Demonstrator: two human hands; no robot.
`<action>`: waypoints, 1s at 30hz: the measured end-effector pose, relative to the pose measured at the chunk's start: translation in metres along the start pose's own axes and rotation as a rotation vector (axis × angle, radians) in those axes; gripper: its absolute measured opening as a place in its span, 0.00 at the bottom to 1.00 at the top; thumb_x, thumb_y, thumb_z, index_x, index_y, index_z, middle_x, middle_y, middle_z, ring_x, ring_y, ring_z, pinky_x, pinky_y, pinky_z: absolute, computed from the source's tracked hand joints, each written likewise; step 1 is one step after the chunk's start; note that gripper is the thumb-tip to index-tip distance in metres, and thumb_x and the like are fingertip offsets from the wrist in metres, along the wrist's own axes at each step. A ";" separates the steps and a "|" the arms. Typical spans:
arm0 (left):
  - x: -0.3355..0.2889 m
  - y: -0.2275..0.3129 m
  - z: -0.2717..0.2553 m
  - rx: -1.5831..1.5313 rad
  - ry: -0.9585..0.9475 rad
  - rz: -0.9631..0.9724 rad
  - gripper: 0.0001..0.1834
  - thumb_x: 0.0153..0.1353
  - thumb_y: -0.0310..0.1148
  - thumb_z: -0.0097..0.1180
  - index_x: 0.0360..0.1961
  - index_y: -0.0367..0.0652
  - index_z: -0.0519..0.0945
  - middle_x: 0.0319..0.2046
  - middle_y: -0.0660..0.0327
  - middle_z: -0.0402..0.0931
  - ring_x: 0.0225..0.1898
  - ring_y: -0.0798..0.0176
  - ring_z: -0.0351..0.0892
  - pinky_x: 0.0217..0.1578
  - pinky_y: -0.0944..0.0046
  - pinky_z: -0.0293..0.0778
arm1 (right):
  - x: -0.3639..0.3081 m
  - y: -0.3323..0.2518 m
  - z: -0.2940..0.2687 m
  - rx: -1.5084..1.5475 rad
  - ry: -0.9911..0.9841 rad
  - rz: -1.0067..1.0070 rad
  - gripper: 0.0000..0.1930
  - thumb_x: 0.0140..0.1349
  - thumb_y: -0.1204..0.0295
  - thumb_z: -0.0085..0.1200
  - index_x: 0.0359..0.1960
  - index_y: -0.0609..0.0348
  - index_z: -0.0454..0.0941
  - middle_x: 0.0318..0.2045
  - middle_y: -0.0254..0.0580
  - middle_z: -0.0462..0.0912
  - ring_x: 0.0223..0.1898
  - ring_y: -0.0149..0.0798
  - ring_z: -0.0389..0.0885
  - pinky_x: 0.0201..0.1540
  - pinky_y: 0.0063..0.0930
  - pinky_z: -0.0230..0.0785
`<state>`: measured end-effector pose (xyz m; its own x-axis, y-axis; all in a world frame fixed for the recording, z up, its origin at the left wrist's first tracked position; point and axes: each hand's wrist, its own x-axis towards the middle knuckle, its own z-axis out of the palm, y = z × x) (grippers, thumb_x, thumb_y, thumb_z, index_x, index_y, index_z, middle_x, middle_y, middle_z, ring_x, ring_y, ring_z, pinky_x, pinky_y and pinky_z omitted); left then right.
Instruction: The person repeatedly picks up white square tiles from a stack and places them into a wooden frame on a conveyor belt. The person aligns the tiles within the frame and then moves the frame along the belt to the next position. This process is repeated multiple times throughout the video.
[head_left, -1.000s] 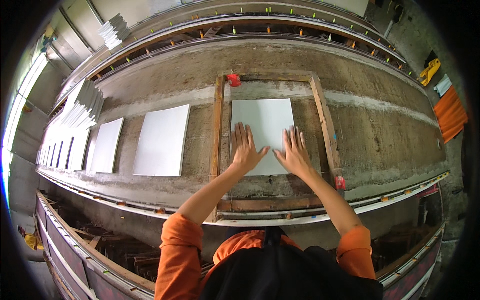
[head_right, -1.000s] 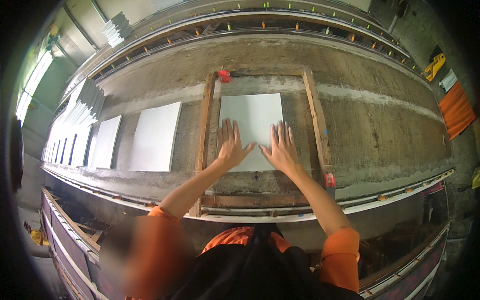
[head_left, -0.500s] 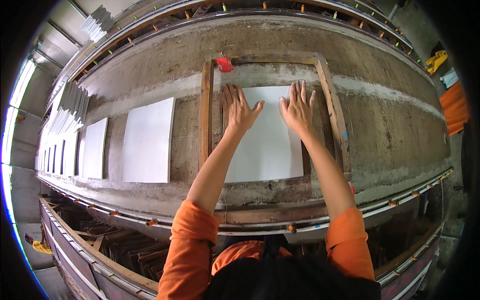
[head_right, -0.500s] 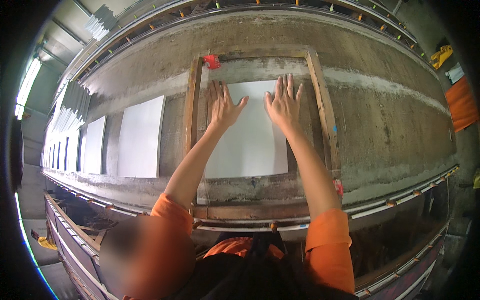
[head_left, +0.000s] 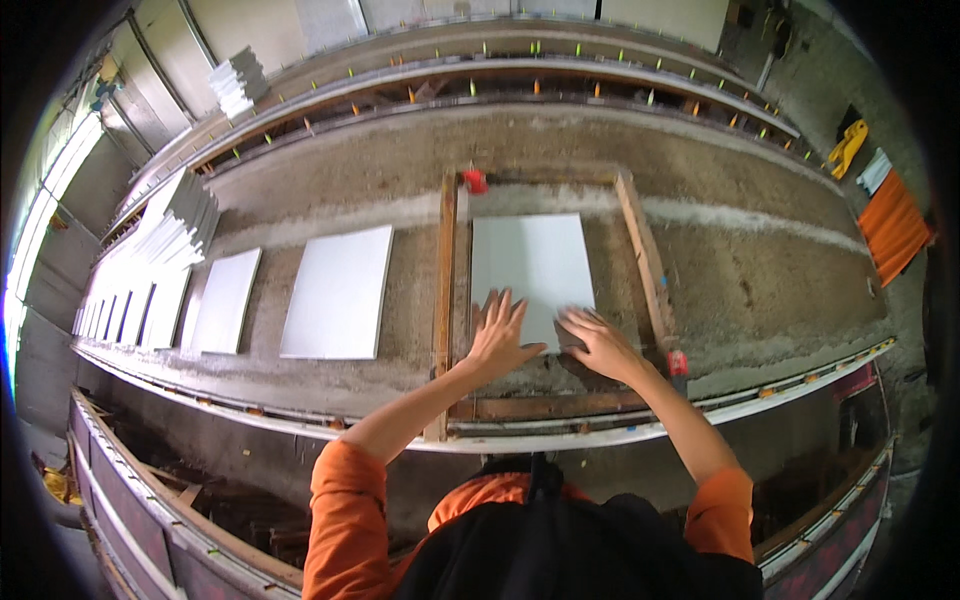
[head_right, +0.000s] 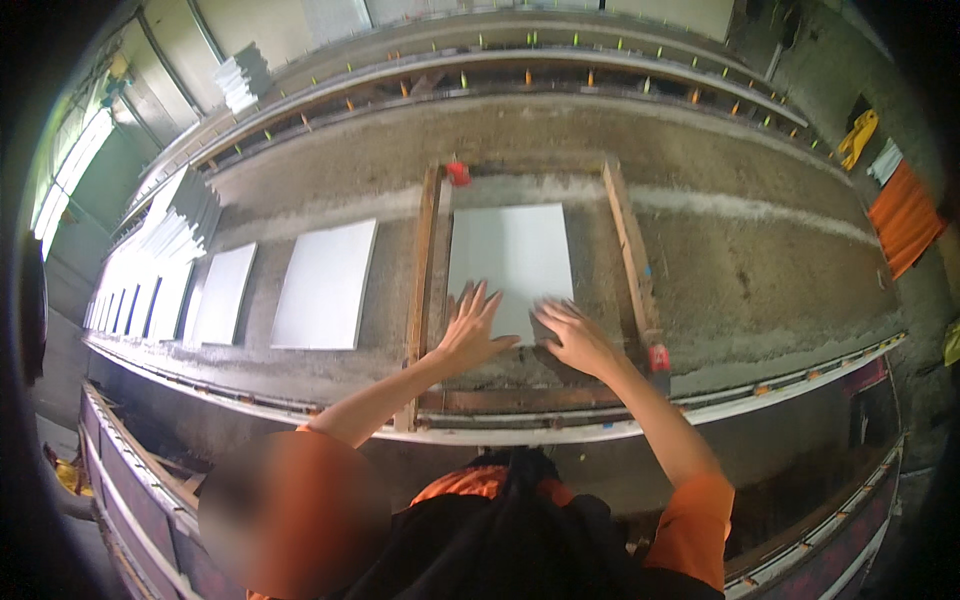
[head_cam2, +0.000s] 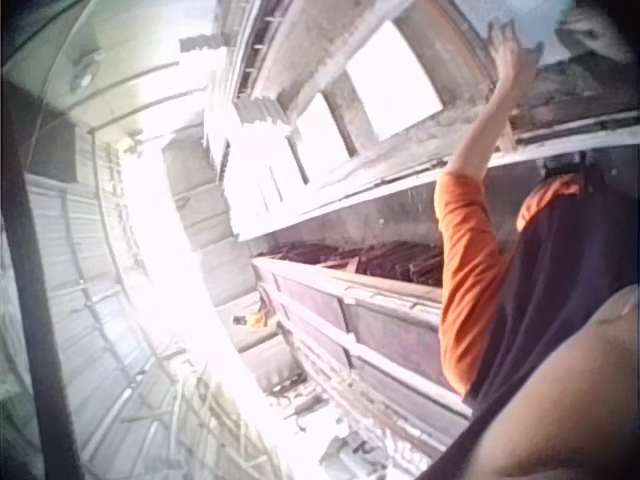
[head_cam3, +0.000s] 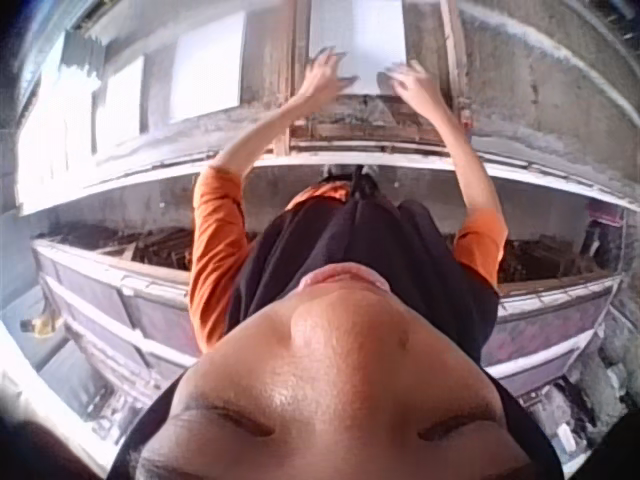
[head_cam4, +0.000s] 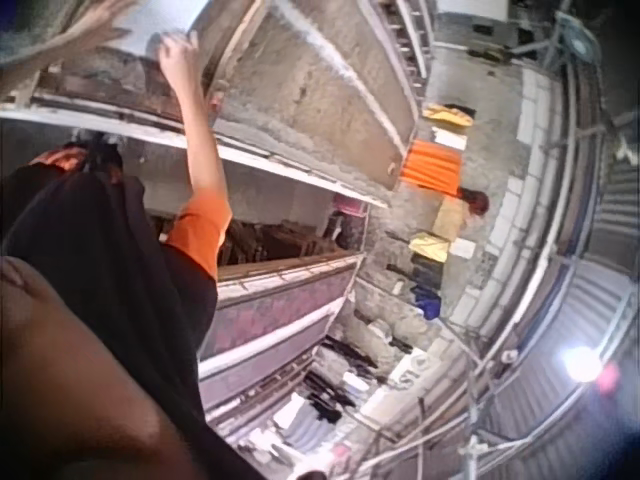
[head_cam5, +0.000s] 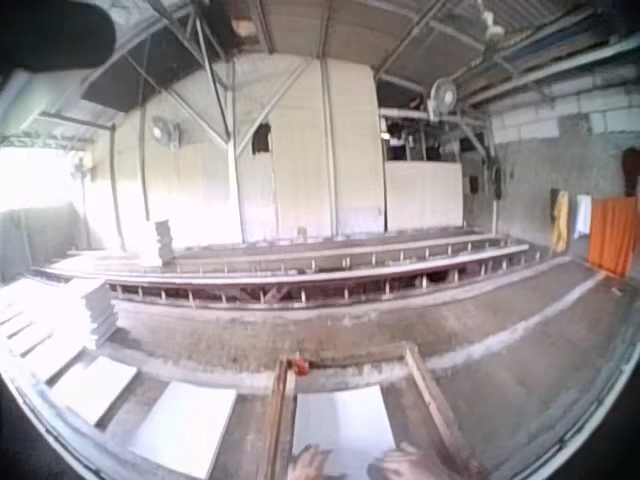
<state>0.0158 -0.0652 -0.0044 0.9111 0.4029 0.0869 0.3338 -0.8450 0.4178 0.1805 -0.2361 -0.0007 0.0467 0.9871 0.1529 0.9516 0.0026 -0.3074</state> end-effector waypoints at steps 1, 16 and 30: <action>0.001 -0.007 -0.014 -0.144 -0.022 -0.023 0.44 0.54 0.60 0.48 0.63 0.41 0.53 0.64 0.44 0.43 0.65 0.40 0.41 0.60 0.32 0.37 | -0.001 0.003 -0.021 0.002 0.054 0.172 0.32 0.57 0.67 0.52 0.62 0.61 0.54 0.56 0.50 0.67 0.58 0.54 0.63 0.61 0.45 0.54; 0.036 -0.084 -0.056 -0.343 0.190 -0.571 0.29 0.48 0.37 0.56 0.50 0.36 0.62 0.46 0.34 0.57 0.46 0.29 0.66 0.48 0.47 0.67 | -0.011 0.105 -0.082 -0.133 -0.114 0.875 0.46 0.51 0.64 0.59 0.63 0.74 0.40 0.51 0.72 0.66 0.53 0.59 0.68 0.54 0.41 0.64; 0.110 0.103 -0.031 -0.382 0.426 -0.412 0.40 0.47 0.35 0.56 0.62 0.41 0.54 0.51 0.35 0.54 0.50 0.36 0.64 0.53 0.52 0.63 | -0.117 0.209 -0.212 -0.141 0.235 0.807 0.39 0.52 0.66 0.58 0.60 0.73 0.52 0.34 0.62 0.78 0.39 0.54 0.78 0.39 0.39 0.72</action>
<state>0.1429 -0.0972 0.0760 0.5289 0.8319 0.1677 0.4518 -0.4433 0.7742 0.4384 -0.3848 0.1158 0.7740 0.6191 0.1330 0.6278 -0.7230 -0.2883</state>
